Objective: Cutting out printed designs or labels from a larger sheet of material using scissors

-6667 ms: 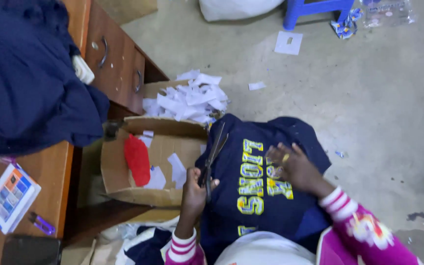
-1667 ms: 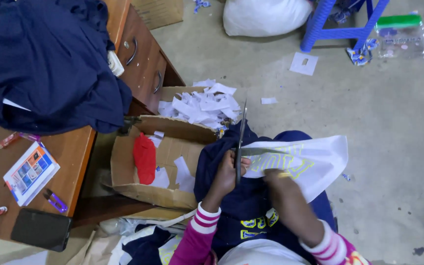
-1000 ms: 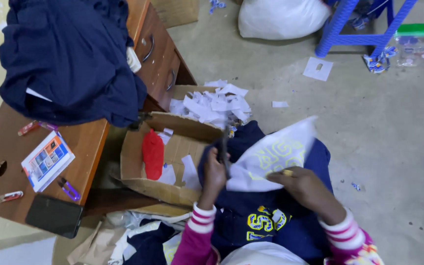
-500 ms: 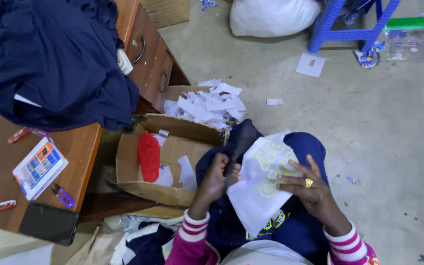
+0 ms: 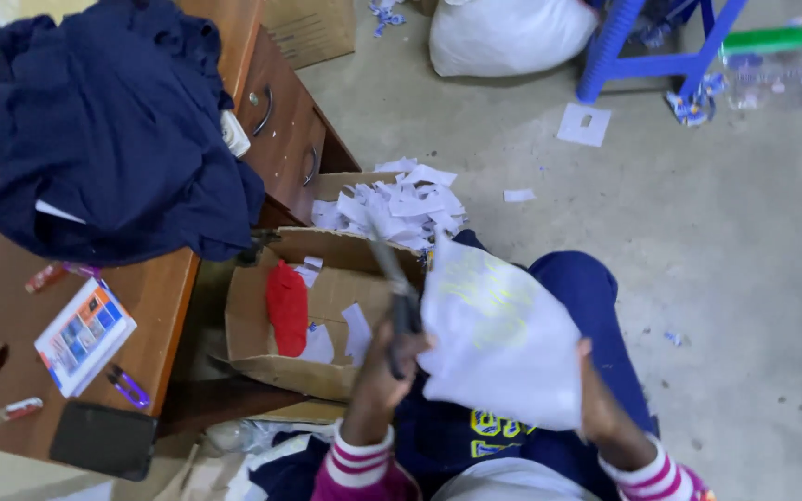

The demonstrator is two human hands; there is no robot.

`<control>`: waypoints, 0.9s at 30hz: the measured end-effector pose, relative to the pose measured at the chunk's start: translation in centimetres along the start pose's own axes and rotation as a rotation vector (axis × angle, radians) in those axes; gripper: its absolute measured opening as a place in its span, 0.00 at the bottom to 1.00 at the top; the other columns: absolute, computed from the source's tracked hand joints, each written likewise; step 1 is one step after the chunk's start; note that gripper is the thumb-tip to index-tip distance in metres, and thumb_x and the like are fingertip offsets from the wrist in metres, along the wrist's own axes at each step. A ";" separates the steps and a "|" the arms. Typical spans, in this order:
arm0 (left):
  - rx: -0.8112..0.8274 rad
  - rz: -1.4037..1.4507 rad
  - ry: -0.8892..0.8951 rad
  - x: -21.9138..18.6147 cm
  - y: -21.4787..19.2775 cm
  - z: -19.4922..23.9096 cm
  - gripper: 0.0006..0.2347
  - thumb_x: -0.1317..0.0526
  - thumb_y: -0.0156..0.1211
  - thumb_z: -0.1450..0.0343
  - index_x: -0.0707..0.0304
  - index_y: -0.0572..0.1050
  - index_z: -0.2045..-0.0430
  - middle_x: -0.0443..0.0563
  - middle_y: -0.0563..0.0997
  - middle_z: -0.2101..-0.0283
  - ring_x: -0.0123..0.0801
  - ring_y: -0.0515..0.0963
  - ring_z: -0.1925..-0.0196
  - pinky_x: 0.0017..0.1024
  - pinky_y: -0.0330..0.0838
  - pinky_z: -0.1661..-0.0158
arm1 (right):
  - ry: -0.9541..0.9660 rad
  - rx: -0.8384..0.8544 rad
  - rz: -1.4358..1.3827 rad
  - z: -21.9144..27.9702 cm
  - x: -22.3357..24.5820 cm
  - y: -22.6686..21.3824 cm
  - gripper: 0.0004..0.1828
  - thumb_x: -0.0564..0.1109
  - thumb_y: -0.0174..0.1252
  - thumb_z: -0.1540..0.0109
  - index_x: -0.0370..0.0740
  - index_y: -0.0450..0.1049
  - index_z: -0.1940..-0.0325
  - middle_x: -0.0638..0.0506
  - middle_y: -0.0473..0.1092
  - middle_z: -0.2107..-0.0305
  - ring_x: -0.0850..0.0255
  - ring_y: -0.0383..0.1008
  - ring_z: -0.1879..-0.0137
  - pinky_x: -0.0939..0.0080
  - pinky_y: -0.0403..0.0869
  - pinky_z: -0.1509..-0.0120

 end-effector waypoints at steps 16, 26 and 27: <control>-0.165 -0.414 -0.197 3.8 -3.0 6.4 0.18 0.75 0.69 0.38 0.57 0.67 0.64 0.46 0.70 0.74 0.24 0.67 0.76 0.24 0.60 0.75 | -0.123 -0.106 0.527 -3.5 9.9 -4.5 0.21 0.38 0.65 0.40 0.44 0.58 0.54 0.56 0.63 0.61 0.65 0.65 0.56 0.59 0.68 0.45; -0.228 -1.060 -0.456 4.0 -6.9 7.3 0.18 0.69 0.65 0.38 0.48 0.58 0.72 0.41 0.66 0.76 0.27 0.64 0.78 0.34 0.61 0.77 | 0.342 -0.007 -0.219 -0.2 2.9 -1.7 0.27 0.50 0.62 0.38 0.32 0.78 0.38 0.43 0.82 0.49 0.52 0.82 0.45 0.47 0.80 0.40; -0.236 -1.053 -0.441 3.7 -6.5 7.0 0.18 0.69 0.65 0.38 0.48 0.58 0.72 0.41 0.66 0.76 0.27 0.64 0.78 0.34 0.61 0.77 | 0.333 0.003 -0.207 -1.4 3.6 -1.7 0.27 0.50 0.62 0.38 0.32 0.78 0.38 0.43 0.82 0.49 0.52 0.82 0.45 0.47 0.80 0.40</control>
Point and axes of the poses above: each hand's wrist, its own z-axis away from the middle knuckle, its own y-axis out of the palm, x = y × z, the point moved 4 cm from there along -z, towards the middle knuckle
